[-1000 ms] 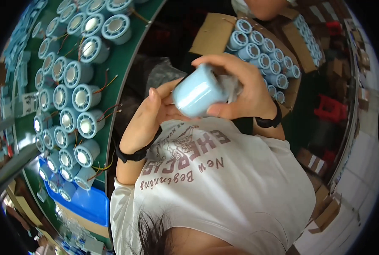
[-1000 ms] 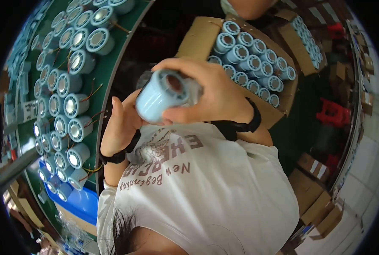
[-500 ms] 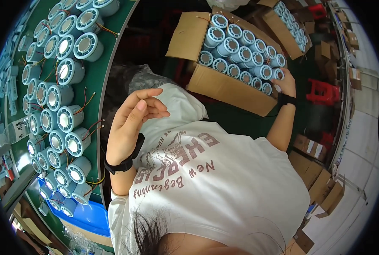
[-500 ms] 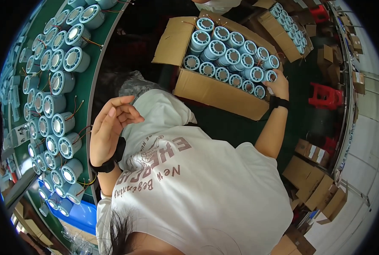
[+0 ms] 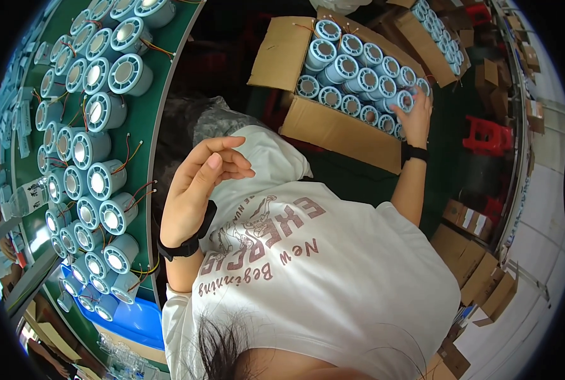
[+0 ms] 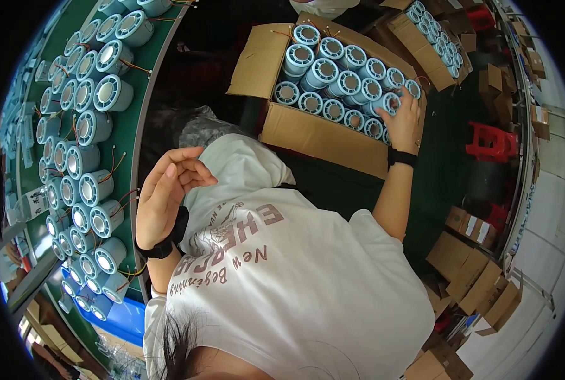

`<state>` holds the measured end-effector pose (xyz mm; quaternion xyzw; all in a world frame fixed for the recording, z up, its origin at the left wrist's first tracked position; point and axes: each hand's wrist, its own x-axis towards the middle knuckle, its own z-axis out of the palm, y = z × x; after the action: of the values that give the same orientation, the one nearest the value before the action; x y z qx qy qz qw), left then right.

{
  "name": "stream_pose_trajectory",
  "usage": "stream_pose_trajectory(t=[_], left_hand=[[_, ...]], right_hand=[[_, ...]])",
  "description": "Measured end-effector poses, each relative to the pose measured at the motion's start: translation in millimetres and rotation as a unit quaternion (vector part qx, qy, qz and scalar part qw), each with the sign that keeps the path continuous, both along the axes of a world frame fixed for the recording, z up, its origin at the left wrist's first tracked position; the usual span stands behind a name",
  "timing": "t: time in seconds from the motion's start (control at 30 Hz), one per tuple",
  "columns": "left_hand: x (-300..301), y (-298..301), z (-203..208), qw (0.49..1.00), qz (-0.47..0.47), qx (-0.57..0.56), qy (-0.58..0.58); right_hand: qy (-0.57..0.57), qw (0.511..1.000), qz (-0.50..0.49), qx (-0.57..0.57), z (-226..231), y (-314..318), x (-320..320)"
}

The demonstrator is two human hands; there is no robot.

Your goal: The person picks up a fan motor by hand, wipes its casing and top with a cloth, and places it back on the table. They repeat this process for several other motors, occasionally wiping the wires as well.

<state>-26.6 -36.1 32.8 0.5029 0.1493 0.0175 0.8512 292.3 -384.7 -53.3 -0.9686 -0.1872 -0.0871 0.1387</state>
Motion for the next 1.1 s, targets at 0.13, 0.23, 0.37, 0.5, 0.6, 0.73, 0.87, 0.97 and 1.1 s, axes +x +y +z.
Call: stream_pose_trajectory(t=[0.13, 0.23, 0.37, 0.5, 0.6, 0.73, 0.87, 0.97, 1.1], left_hand=[[-3, 6, -1, 1.0, 0.012, -0.006, -0.002], [-12, 1, -1, 0.999, 0.031, -0.013, 0.003], [-18, 8, 3, 0.998, 0.044, -0.035, 0.005], [-26, 10, -2, 0.998, 0.02, -0.048, -0.028], [-43, 13, -1, 0.998, 0.043, -0.04, -0.033], [-55, 18, -9, 0.997, 0.056, -0.035, -0.037], [-60, 25, -15, 0.997, 0.052, -0.044, -0.042], [-65, 31, -23, 0.996, 0.06, -0.056, -0.028], [-78, 42, -31, 0.995, 0.079, -0.063, 0.023]], right_hand=[[0.024, 0.999, 0.019, -0.007, 4, 15, 15], [-0.026, 0.995, 0.087, -0.047, 8, 19, 15], [-0.025, 0.989, 0.131, 0.067, 73, 70, -26], [0.029, 0.962, 0.211, 0.168, 144, 171, -84], [-0.076, 0.864, 0.437, 0.239, 171, 244, -103], [-0.09, 0.76, 0.605, 0.219, 225, 362, -124], [-0.142, 0.713, 0.658, 0.195, 234, 511, -104], [-0.062, 0.79, 0.61, 0.015, 220, 650, -81], [-0.109, 0.832, 0.537, -0.088, 197, 756, -84]])
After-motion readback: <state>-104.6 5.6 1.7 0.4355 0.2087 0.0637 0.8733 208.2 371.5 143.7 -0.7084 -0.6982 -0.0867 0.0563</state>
